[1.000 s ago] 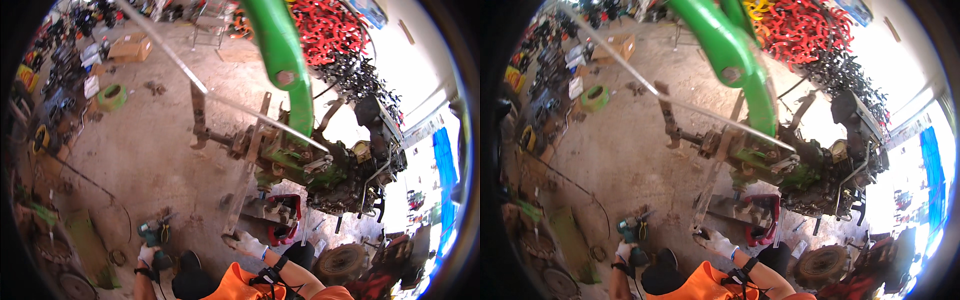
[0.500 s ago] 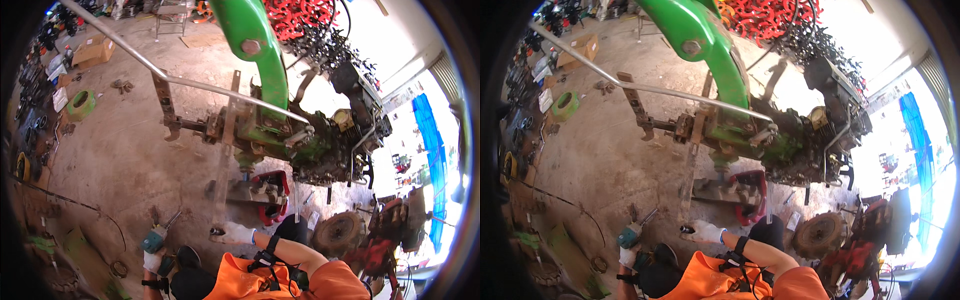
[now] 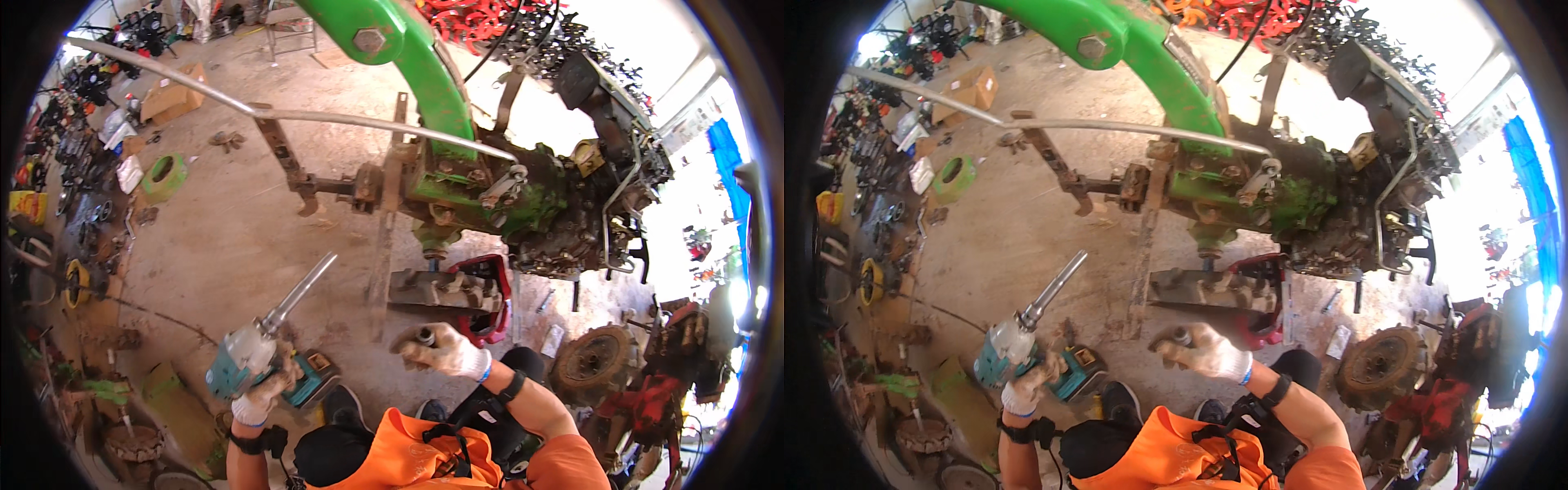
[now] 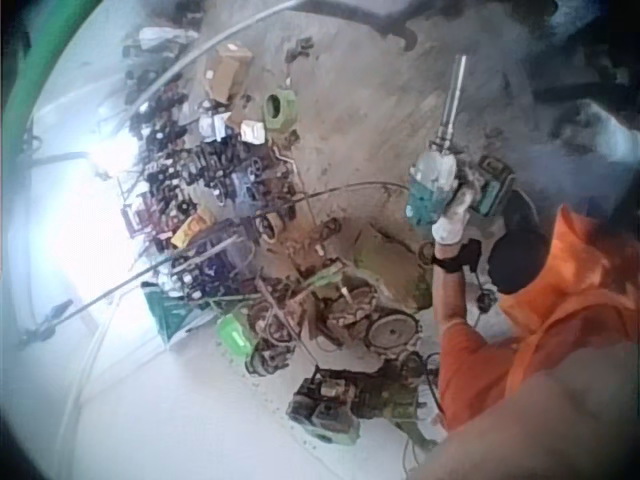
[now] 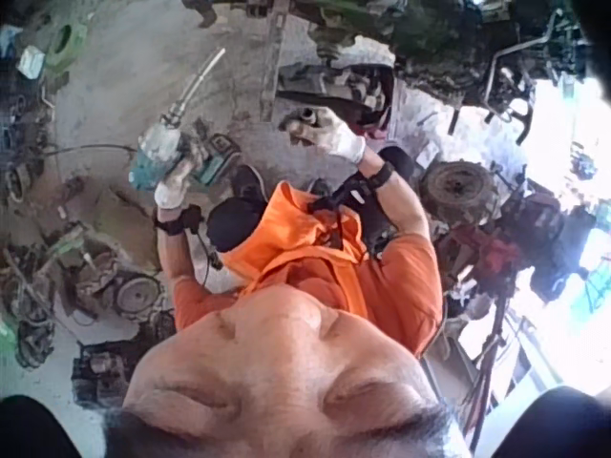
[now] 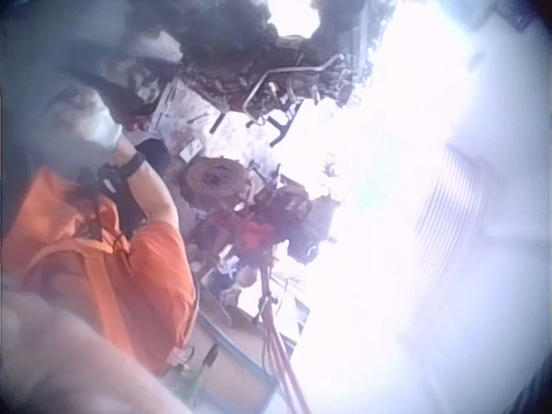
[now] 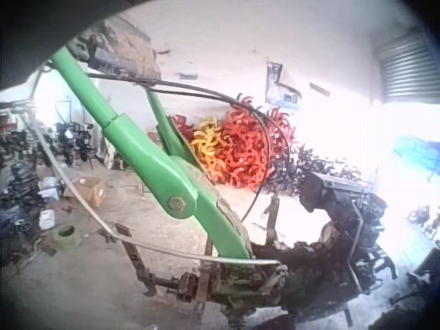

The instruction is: The person assembles a green metal frame onto a small engine in a workshop. They use a screwdriver and an impact wrench to attach brackets and fasten bolts, then connect a cable to the engine.

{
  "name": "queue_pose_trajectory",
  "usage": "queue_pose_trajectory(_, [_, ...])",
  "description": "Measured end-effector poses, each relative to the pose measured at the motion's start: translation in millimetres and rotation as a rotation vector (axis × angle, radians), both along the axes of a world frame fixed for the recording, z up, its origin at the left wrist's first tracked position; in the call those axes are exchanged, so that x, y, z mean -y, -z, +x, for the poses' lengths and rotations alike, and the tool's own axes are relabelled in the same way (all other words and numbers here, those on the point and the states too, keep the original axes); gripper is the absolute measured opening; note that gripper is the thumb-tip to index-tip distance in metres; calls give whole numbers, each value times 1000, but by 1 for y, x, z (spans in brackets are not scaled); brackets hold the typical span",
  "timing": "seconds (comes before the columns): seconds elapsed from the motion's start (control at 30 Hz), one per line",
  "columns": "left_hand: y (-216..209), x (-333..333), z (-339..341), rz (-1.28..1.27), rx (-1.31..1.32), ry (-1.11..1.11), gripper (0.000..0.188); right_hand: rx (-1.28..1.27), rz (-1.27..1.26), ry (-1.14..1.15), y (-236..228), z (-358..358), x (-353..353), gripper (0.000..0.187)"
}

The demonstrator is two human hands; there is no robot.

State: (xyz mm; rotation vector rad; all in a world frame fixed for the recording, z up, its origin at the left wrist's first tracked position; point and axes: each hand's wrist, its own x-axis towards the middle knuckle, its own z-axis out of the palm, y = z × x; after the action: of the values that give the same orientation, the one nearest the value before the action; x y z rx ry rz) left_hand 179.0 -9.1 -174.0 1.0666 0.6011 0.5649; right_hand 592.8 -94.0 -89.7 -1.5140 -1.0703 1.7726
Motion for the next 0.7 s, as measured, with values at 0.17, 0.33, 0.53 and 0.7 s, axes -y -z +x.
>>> queue_pose_trajectory(0.17, [-33,-33,37,46,119,85,36,-105,159,115,-34,-1,-17,37])
queue_pose_trajectory(0.33, [-30,-46,50,-124,48,31,44,21,207,136,-56,0,-32,47])
queue_pose_trajectory(0.53, [-22,-62,67,-138,-44,287,43,-95,222,389,-70,-14,-41,57])
queue_pose_trajectory(0.7, [-27,-47,91,-111,-116,340,29,-227,283,515,-77,1,-35,40])
